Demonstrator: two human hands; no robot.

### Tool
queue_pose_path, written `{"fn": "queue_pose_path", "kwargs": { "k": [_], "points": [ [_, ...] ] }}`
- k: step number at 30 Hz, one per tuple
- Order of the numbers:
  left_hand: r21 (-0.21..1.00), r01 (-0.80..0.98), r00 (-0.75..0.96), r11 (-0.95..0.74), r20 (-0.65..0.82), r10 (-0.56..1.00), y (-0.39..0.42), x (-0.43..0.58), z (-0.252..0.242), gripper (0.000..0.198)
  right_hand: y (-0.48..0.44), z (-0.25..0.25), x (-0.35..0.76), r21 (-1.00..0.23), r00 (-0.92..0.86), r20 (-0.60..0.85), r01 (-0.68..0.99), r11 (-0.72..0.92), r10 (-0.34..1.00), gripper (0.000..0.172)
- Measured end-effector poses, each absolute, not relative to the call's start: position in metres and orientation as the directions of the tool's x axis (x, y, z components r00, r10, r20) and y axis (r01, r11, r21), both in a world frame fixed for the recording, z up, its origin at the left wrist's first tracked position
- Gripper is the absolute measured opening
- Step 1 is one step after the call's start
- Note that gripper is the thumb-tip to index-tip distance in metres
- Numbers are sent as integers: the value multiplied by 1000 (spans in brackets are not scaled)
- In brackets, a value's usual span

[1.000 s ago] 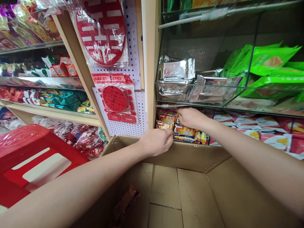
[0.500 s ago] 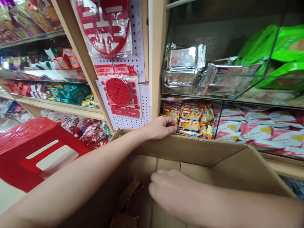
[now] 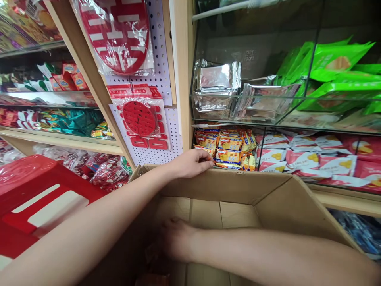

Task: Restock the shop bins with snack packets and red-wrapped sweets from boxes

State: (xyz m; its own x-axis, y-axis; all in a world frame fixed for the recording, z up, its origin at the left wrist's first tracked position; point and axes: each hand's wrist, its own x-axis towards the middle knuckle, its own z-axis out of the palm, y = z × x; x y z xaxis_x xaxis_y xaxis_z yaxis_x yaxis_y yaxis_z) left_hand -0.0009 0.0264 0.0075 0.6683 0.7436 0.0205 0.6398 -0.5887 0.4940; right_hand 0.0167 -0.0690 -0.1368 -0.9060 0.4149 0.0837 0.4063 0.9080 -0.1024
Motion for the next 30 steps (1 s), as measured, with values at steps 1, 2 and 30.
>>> {"fn": "queue_pose_path", "kwargs": {
  "k": [1,2,30],
  "points": [
    [494,641,669,-588,17,743,26,0,8,27,-69,-139,16,-100,-909,85,400,911,408,16],
    [493,642,669,-587,15,743,26,1,8,27,-68,-139,17,-93,-911,74,399,912,406,15],
    [980,132,630,-148,32,776,10,7,13,56,-43,-38,191,-707,-113,563,448,547,819,51]
  ]
}}
